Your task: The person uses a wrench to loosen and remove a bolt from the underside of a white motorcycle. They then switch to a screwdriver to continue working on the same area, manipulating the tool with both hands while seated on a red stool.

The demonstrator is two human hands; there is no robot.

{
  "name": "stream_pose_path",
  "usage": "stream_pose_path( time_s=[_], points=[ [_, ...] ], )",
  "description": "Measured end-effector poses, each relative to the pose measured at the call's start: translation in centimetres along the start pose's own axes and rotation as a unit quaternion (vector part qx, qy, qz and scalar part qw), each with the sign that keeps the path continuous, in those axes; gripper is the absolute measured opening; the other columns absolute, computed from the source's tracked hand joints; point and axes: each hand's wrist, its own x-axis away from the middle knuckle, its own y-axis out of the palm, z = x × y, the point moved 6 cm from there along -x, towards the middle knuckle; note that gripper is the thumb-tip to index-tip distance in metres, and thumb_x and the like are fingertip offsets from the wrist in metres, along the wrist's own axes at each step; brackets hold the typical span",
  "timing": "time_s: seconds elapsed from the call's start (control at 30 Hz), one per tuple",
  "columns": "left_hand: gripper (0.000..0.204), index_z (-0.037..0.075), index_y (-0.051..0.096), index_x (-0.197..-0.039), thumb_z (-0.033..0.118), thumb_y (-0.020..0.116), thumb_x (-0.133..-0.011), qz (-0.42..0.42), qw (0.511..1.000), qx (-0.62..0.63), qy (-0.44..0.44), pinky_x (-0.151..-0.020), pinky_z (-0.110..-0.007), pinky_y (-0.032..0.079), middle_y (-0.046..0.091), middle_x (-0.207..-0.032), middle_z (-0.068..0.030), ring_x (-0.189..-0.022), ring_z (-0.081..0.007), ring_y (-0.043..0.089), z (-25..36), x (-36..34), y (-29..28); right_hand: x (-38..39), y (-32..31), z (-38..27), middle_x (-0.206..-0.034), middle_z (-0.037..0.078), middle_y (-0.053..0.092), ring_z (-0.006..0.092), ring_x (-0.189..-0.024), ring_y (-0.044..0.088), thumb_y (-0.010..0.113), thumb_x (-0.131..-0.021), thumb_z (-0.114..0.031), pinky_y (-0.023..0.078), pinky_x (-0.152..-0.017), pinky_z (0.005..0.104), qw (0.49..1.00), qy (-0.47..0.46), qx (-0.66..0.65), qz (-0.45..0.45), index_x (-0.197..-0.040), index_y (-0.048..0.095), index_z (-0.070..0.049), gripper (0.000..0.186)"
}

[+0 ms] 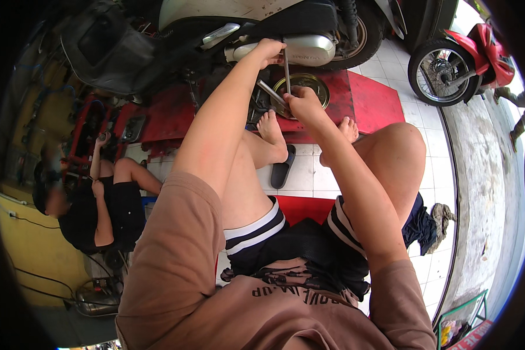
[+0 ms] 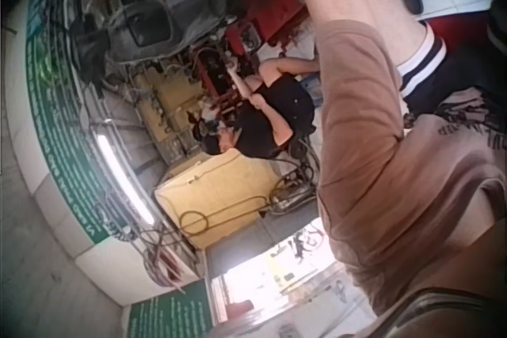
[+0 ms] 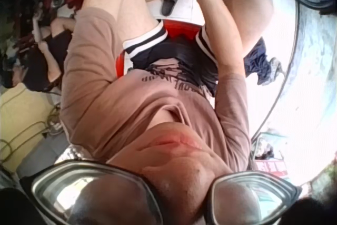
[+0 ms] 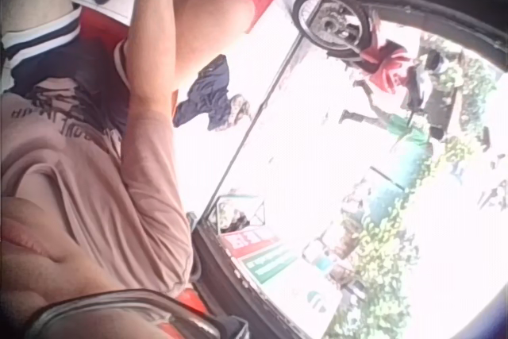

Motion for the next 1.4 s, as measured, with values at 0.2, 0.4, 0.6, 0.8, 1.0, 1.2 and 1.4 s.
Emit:
stream_pose_path(
  time_s=[0.2, 0.4, 0.6, 0.8, 1.0, 1.2, 1.4],
  points=[
    [0.021, 0.006, 0.061, -0.099, 0.023, 0.051, -0.092, 0.094, 0.991, -0.064, 0.069, -0.056, -0.026, 0.046, 0.057, -0.081, -0.0015, -0.07, -0.0125, 0.059, 3.3, 9.8, -2.6, -0.9, 0.5, 0.1, -0.073, 0.011, 0.063, 0.0154, -0.058, 0.058, 0.057, -0.088, -0.012, 0.045, -0.052, 0.0306, 0.999, 0.042, -0.021, 0.007, -0.094, 0.062, 0.007, 0.021],
    [0.034, 0.002, 0.062, -0.092, 0.032, 0.045, -0.096, 0.154, 0.965, 0.007, 0.21, -0.043, -0.02, 0.026, 0.035, -0.055, 0.0085, -0.044, -0.0035, 0.033, 0.7, 22.5, -2.7, -0.7, 1.5, -0.2, -0.081, 0.012, 0.063, 0.0167, -0.065, 0.059, 0.056, -0.089, -0.012, 0.047, -0.055, 0.0298, 0.998, 0.05, -0.039, -0.016, -0.098, 0.062, 0.007, 0.021],
    [0.011, -0.003, 0.057, -0.085, 0.007, 0.055, -0.087, 0.232, 0.903, -0.015, 0.362, -0.054, -0.037, 0.044, 0.059, -0.064, -0.0165, -0.057, -0.0282, 0.06, -0.2, 24.2, 0.7, -1.8, 1.2, -1.2, -0.095, 0.01, 0.062, 0.0197, -0.083, 0.061, 0.058, -0.088, -0.016, 0.051, -0.071, 0.0374, 0.985, 0.127, 0.037, -0.112, -0.104, 0.058, 0.001, 0.023],
    [0.009, -0.005, 0.057, -0.082, 0.004, 0.055, -0.082, 0.287, 0.863, 0.021, 0.416, -0.059, -0.044, 0.044, 0.058, -0.07, -0.0249, -0.07, -0.0444, 0.056, 1.8, 25.4, -0.4, -1.3, 1.0, -2.0, -0.118, 0.01, 0.055, 0.0195, -0.107, 0.055, 0.049, -0.094, -0.023, 0.046, -0.092, 0.0355, 0.948, 0.197, 0.01, -0.248, -0.12, 0.05, -0.002, 0.034],
    [0.016, 0.0, 0.062, -0.088, 0.012, 0.063, -0.078, 0.254, 0.836, -0.084, 0.479, -0.063, -0.043, 0.049, 0.064, -0.071, -0.0186, -0.069, -0.0363, 0.063, 2.1, 27.7, 2.3, -2.9, 0.3, -1.6, -0.104, 0.009, 0.057, 0.016, -0.09, 0.055, 0.05, -0.095, -0.024, 0.046, -0.079, 0.0291, 0.964, 0.067, 0.045, -0.255, -0.108, 0.055, -0.003, 0.025],
    [0.013, 0.002, 0.062, -0.08, 0.015, 0.062, -0.077, 0.131, 0.904, -0.191, 0.358, -0.06, -0.042, 0.05, 0.062, -0.067, -0.0167, -0.064, -0.034, 0.063, -3.5, 27.4, 3.9, -4.3, 4.4, -3.3, -0.073, 0.003, 0.051, 0.0164, -0.069, 0.049, 0.055, -0.092, -0.019, 0.042, -0.061, 0.0294, 0.934, 0.201, 0.033, -0.293, -0.094, 0.057, 0.001, 0.02],
    [0.029, 0.002, 0.058, -0.102, 0.021, 0.061, -0.079, 0.204, 0.907, -0.14, 0.34, -0.061, -0.043, 0.051, 0.063, -0.069, -0.0182, -0.065, -0.035, 0.063, -1.5, 29.1, 1.6, -3.9, 4.2, -3.8, -0.074, 0.002, 0.052, 0.0121, -0.067, 0.048, 0.061, -0.089, -0.019, 0.042, -0.062, 0.0269, 0.953, 0.195, 0.043, -0.228, -0.085, 0.056, -0.005, 0.016]
  ],
)
